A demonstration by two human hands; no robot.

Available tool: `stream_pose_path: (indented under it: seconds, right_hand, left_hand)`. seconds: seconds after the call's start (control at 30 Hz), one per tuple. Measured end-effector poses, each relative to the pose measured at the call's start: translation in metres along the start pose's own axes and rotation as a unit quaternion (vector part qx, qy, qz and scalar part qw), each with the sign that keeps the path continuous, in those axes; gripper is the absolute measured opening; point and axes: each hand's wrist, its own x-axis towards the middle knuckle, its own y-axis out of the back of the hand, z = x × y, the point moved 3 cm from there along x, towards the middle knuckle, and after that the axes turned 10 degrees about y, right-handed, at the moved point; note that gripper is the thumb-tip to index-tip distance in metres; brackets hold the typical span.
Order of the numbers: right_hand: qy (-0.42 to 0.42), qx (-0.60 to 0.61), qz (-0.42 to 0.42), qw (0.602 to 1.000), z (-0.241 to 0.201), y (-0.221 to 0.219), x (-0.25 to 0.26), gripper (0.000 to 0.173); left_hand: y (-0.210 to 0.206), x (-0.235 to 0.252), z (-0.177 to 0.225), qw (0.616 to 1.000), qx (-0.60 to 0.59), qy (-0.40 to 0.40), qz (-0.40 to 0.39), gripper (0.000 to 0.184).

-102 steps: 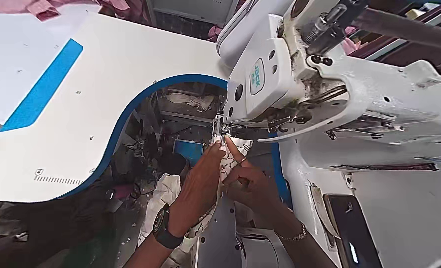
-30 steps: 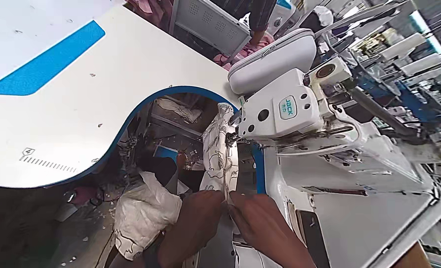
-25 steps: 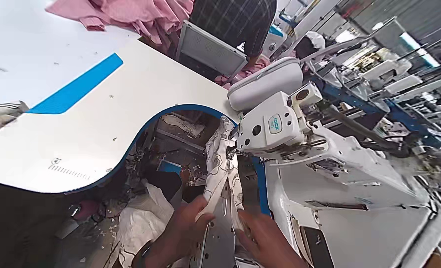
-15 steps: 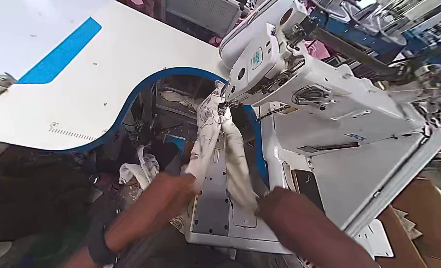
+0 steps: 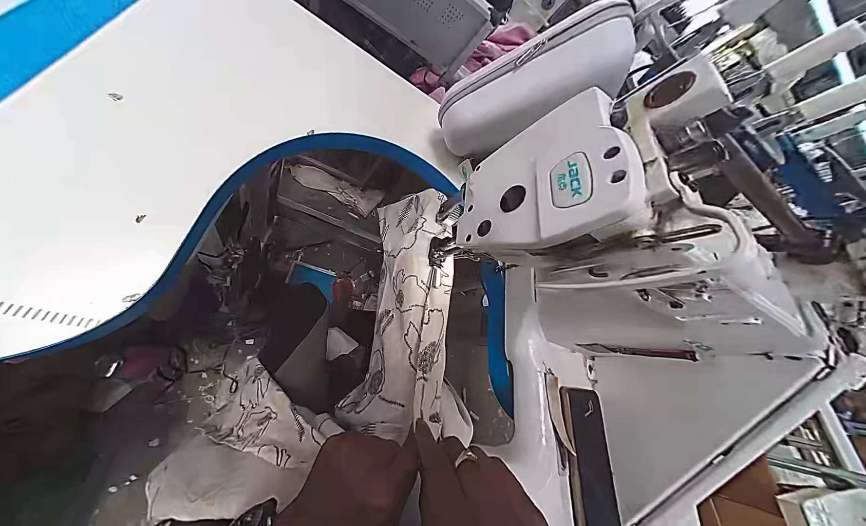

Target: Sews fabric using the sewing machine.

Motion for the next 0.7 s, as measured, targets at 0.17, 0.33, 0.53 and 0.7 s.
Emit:
stream_pose_path:
  seconds: [0.17, 0.33, 0.53, 0.7]
  right_hand:
    - [-0.046, 0.052, 0.014, 0.997, 0.009, -0.007, 0.016, 0.023]
    - [-0.06, 0.08, 0.072, 0.992, 0.023, -0.014, 0.032, 0.025]
    - [-0.052, 0.081, 0.154, 0.983, 0.037, -0.032, 0.052, 0.031]
    - [-0.079, 0.182, 0.152, 0.968, 0.063, -0.046, 0.069, 0.039]
  left_hand:
    - [-0.008, 0.014, -0.014, 0.999, -0.031, 0.003, 0.02, 0.025]
    - [-0.022, 0.031, -0.025, 0.99, -0.121, 0.069, -0.008, 0.027]
    - [-0.033, 0.062, -0.049, 0.951, -0.276, 0.103, -0.097, 0.024]
    - [-0.051, 0.074, -0.058, 0.899, -0.405, 0.163, -0.022, 0.025]
